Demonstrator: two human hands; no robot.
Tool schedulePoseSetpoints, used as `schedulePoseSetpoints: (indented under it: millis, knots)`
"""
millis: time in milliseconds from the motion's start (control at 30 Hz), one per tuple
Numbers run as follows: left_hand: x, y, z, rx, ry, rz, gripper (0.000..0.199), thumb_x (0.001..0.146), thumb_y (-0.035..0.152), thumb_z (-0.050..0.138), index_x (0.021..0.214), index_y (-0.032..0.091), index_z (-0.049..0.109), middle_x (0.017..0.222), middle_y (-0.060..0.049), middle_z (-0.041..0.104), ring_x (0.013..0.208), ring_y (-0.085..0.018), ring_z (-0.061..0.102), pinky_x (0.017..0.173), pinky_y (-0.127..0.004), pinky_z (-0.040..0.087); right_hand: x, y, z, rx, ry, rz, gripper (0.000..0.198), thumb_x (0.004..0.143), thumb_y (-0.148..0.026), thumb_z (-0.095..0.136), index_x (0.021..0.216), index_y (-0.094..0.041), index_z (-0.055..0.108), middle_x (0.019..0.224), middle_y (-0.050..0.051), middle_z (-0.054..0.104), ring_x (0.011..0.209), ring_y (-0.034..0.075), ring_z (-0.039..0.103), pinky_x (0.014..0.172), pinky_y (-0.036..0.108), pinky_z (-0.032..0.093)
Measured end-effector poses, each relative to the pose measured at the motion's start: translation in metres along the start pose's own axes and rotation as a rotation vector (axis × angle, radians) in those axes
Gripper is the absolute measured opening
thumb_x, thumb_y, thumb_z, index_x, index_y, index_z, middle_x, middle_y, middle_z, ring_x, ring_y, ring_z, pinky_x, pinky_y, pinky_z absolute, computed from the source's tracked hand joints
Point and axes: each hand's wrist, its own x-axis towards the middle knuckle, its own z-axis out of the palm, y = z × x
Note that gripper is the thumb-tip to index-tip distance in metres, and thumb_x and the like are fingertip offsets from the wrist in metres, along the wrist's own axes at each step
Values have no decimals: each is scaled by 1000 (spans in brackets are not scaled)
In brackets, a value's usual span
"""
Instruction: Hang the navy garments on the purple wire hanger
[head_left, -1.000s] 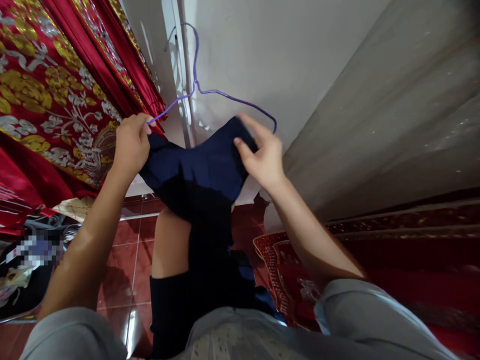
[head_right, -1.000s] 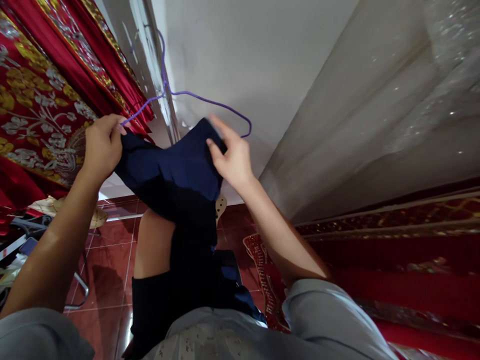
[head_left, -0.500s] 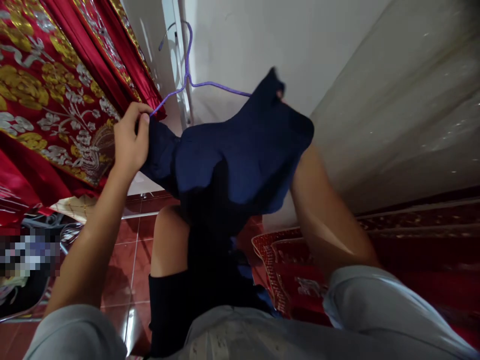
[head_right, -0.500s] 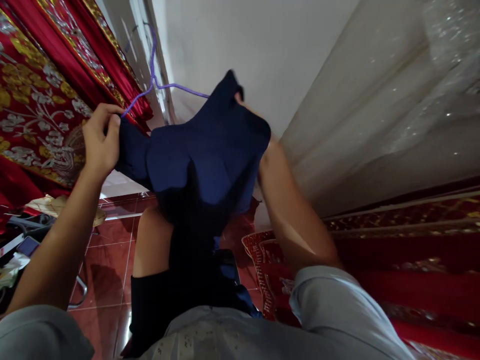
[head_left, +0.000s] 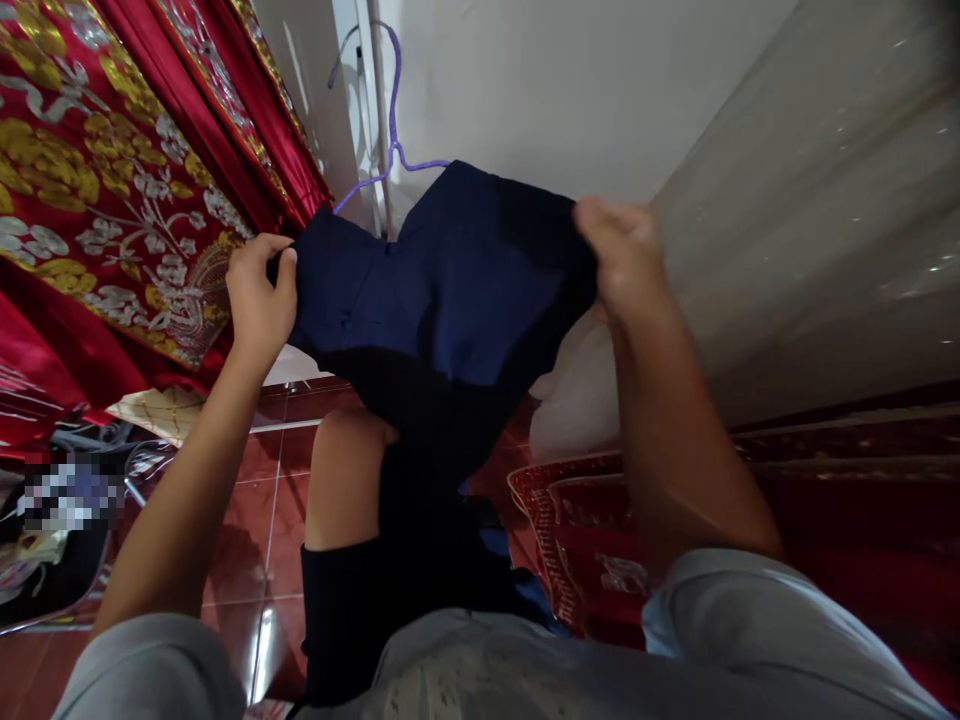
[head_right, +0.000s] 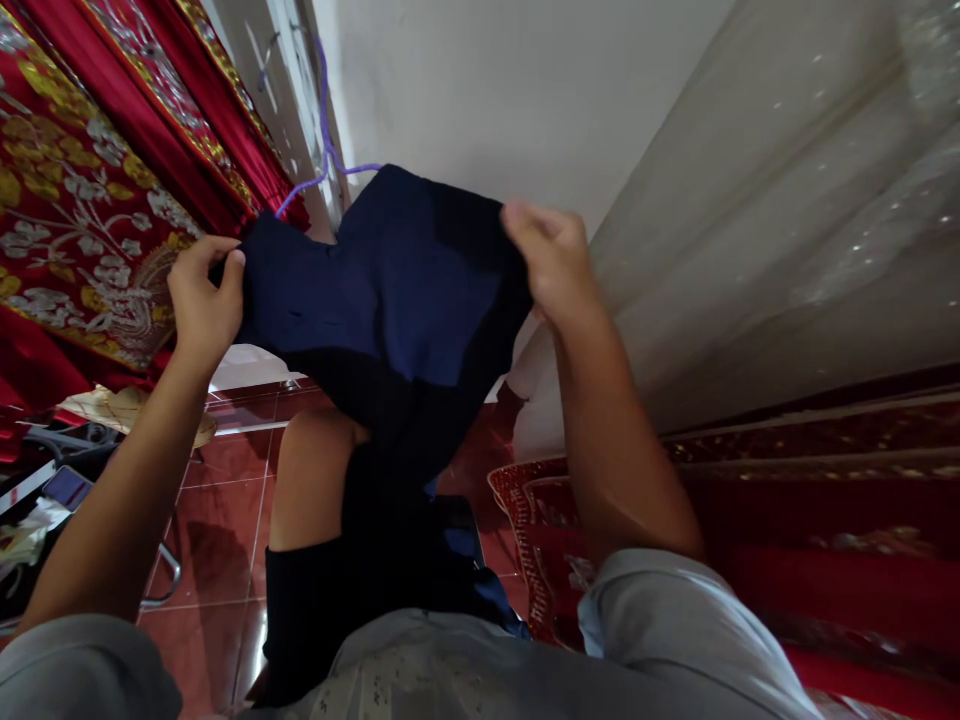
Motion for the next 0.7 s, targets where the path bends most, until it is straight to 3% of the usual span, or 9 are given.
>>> schedulePoseSetpoints:
  millis: [67, 200, 267, 333, 400, 500, 567, 600, 700]
  knots:
    - [-2, 11, 3, 1, 45, 60, 30, 102, 48, 52, 118, 24, 63, 119, -8, 66, 122, -25, 58, 111, -47, 42, 2, -17, 2, -60, 84, -95, 43, 84, -54, 71, 65, -20, 53, 62, -3, 31, 61, 11, 27, 59, 29, 23]
    - [-10, 49, -3, -62, 31, 199, 52, 106, 59, 38, 141, 22, 51, 144, -9, 51, 141, -23, 42, 121, -50, 31, -8, -52, 13, -100, 284, -193, 51, 93, -44, 60, 60, -25, 26, 67, -3, 14, 64, 12, 14, 61, 31, 14]
    - [-14, 68, -10, -190, -15, 189, 50, 106, 61, 37, 140, 27, 51, 143, -7, 53, 140, -22, 46, 120, -49, 35, -28, -67, 24, -92, 386, -176, 51, 95, -41, 55, 63, -25, 18, 68, -2, 12, 64, 13, 12, 61, 31, 14]
    - [-14, 83, -18, -389, -89, 148, 44, 107, 59, 36, 134, 30, 55, 137, -5, 58, 133, -23, 55, 114, -46, 44, -58, -78, 38, -89, 435, -186, 46, 96, -40, 50, 64, -23, 21, 67, -2, 15, 61, 13, 17, 59, 31, 18]
    - [-14, 92, -27, -553, -206, 68, 39, 109, 52, 31, 128, 30, 58, 126, -6, 64, 122, -23, 65, 104, -45, 54, -92, -84, 53, -92, 297, -271, 33, 98, -41, 48, 71, -23, 43, 65, -1, 30, 59, 15, 32, 58, 32, 29]
    - [-18, 95, -47, -599, -417, -117, 36, 109, 41, 33, 122, 26, 62, 92, -6, 68, 99, -23, 73, 87, -44, 61, -131, -77, 71, -10, -321, -606, 37, 101, -55, 37, 95, -30, 65, 73, 1, 57, 58, 17, 54, 53, 34, 43]
    - [-27, 92, -66, -573, -578, -210, 31, 105, 40, 42, 116, 24, 67, 68, -3, 60, 75, -22, 73, 74, -40, 63, -138, -62, 81, 61, -542, -720, 46, 102, -58, 30, 105, -32, 68, 84, 4, 67, 67, 19, 65, 57, 34, 51]
    - [-32, 90, -76, -554, -676, -235, 30, 103, 42, 46, 111, 24, 69, 59, -2, 55, 62, -21, 69, 66, -38, 62, -135, -53, 84, 52, -518, -688, 45, 102, -56, 30, 108, -33, 69, 90, 5, 69, 76, 20, 68, 64, 35, 55]
    - [-46, 82, -105, -475, -1010, -281, 32, 99, 51, 54, 107, 25, 72, 49, 0, 54, 44, -19, 60, 48, -32, 54, -111, -24, 90, -166, -192, -368, 40, 99, -54, 43, 124, -31, 64, 115, 10, 67, 114, 27, 65, 100, 47, 53]
